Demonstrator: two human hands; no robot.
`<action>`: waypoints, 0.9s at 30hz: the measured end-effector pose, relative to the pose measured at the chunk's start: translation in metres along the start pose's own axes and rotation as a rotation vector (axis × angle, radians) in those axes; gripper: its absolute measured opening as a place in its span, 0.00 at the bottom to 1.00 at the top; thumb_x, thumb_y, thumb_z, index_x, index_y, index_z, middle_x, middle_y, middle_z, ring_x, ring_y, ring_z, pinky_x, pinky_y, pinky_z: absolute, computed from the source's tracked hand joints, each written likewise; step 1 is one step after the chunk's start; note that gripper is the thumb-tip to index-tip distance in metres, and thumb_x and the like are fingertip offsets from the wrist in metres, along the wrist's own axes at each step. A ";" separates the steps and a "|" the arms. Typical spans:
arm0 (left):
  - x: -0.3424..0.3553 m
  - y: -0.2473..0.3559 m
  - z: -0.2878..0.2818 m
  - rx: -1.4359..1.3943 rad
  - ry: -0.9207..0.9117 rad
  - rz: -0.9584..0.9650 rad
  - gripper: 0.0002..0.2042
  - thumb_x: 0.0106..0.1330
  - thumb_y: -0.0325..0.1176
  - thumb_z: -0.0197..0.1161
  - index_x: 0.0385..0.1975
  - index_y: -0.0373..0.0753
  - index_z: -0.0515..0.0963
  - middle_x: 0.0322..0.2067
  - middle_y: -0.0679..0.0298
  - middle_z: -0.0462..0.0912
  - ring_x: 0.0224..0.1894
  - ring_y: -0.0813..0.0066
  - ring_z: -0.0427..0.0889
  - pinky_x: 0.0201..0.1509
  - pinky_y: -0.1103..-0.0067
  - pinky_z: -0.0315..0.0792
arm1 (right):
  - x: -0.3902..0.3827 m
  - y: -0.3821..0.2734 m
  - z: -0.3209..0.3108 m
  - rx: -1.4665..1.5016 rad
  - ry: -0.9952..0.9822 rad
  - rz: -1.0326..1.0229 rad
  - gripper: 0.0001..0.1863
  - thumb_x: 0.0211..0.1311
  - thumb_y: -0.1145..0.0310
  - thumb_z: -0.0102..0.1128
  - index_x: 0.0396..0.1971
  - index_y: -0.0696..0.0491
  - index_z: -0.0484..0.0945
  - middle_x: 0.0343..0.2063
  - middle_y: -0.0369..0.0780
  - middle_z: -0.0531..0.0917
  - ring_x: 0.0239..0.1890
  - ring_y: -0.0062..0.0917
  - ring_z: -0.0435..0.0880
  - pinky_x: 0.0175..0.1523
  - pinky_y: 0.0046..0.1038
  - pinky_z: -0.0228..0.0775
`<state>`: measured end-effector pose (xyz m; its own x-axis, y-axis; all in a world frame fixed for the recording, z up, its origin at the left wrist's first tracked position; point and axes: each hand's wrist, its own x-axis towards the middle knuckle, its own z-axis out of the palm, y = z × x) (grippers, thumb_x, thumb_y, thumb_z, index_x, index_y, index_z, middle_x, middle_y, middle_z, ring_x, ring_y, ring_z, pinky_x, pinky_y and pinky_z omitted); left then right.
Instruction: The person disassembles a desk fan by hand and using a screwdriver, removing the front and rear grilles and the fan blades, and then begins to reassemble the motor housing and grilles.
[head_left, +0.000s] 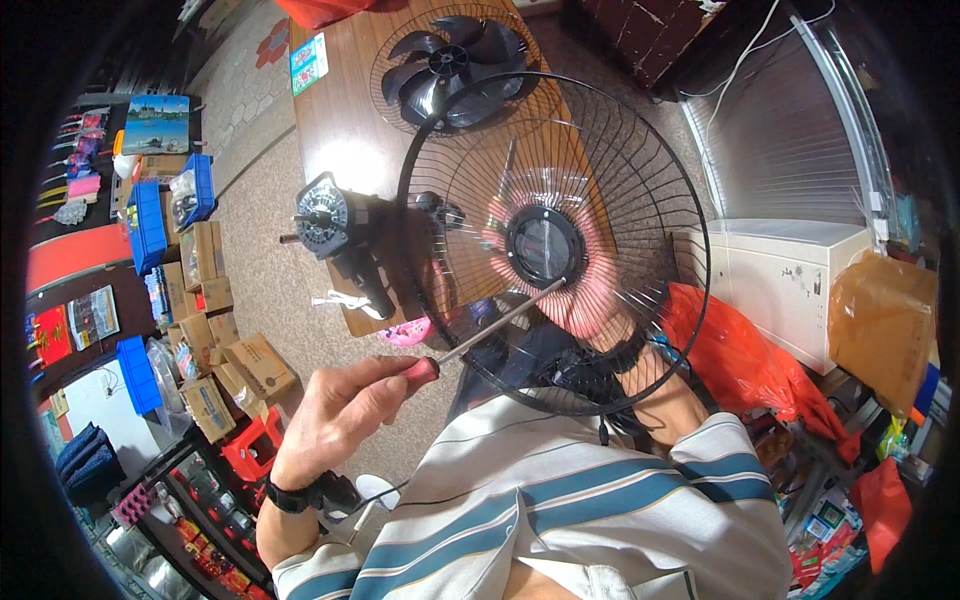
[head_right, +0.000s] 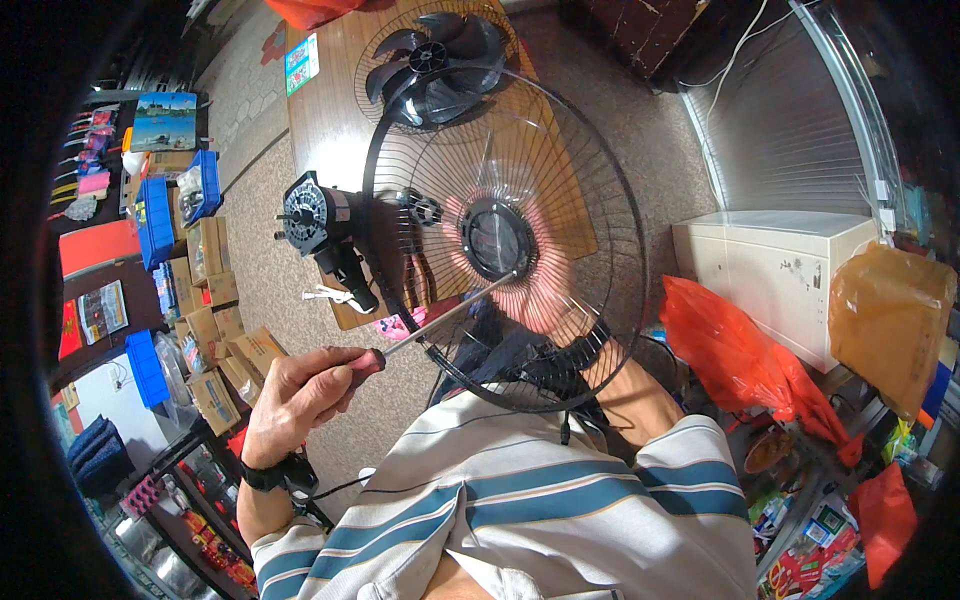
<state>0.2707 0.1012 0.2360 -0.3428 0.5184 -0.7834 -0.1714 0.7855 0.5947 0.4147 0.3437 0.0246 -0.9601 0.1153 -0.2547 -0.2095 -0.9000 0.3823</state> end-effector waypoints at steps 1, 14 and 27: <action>0.002 -0.002 0.000 -0.002 0.001 -0.002 0.20 0.82 0.41 0.62 0.60 0.29 0.85 0.33 0.62 0.89 0.32 0.79 0.84 0.36 0.81 0.75 | 0.000 0.000 -0.003 -0.026 -0.022 -0.005 0.37 0.81 0.47 0.59 0.75 0.60 0.66 0.77 0.56 0.66 0.76 0.53 0.70 0.76 0.59 0.71; 0.006 -0.030 0.005 -0.420 -0.101 -0.103 0.21 0.83 0.45 0.56 0.50 0.31 0.86 0.29 0.65 0.80 0.22 0.86 0.71 0.25 0.86 0.64 | 0.005 -0.010 -0.021 -0.312 -0.152 -0.106 0.37 0.88 0.49 0.39 0.81 0.62 0.55 0.81 0.59 0.58 0.81 0.51 0.63 0.81 0.54 0.66; 0.001 -0.004 0.010 0.120 -0.003 0.078 0.18 0.83 0.40 0.61 0.59 0.32 0.86 0.23 0.65 0.82 0.27 0.83 0.79 0.31 0.79 0.72 | -0.006 -0.004 -0.010 -0.549 0.070 -0.163 0.38 0.85 0.47 0.46 0.82 0.58 0.56 0.82 0.55 0.58 0.83 0.49 0.60 0.82 0.55 0.63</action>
<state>0.2805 0.1019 0.2315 -0.3482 0.5800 -0.7365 -0.0323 0.7777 0.6277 0.4236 0.3422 0.0155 -0.9050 0.2598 -0.3370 -0.2095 -0.9613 -0.1788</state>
